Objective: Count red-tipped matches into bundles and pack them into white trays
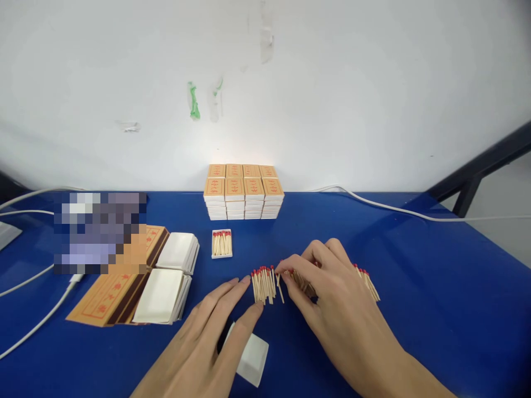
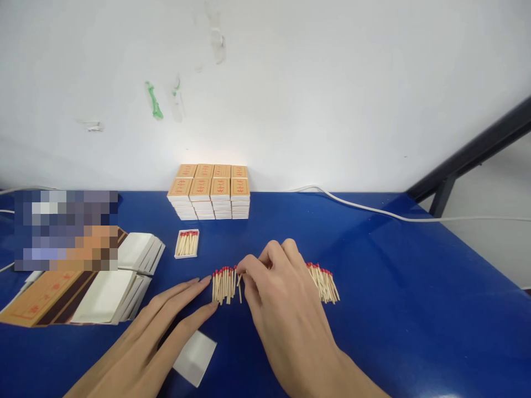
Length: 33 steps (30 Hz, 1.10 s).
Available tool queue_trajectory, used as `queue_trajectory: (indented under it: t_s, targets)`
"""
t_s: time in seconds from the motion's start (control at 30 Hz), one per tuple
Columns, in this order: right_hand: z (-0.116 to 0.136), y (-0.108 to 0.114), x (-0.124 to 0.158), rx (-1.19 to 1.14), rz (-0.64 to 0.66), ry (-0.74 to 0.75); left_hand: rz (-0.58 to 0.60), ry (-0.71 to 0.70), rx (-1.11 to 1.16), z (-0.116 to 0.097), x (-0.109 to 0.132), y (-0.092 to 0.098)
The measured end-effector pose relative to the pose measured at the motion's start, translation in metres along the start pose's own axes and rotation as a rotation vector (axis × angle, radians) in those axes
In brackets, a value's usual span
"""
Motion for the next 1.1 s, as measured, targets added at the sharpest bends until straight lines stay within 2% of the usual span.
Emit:
queue_trajectory:
  t_s: [0.27, 0.43, 0.6, 0.8, 1.1]
  targets:
    - [0.0026, 0.0013, 0.0007, -0.022, -0.063, -0.048, -0.01, -0.008, -0.017, -0.0001, -0.0025, -0.0006]
    - [0.003, -0.0041, -0.0002, -0.026, -0.006, -0.002, 0.0, -0.004, -0.014, 0.001, -0.0051, 0.0009]
    - [0.0021, -0.0026, 0.0003, -0.087, 0.031, -0.028, 0.013, -0.007, -0.015, 0.0011, -0.0025, 0.0019]
    - [0.0021, 0.0026, 0.0019, -0.044, -0.061, -0.069, 0.009, -0.008, -0.012, 0.0002, -0.002, 0.0007]
    - [0.0053, -0.0024, 0.0045, 0.063, -0.102, -0.023, 0.014, 0.008, -0.023, 0.0001, -0.0011, -0.0042]
Point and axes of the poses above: each hand's wrist, its own x-axis away from the middle knuckle, its own y-axis out of the back of the hand, z = x × y, the point moved 2 cm from there along -x, towards the middle knuckle, and after that the axes turned 5 degrees about -y, right-handed, at the moved point
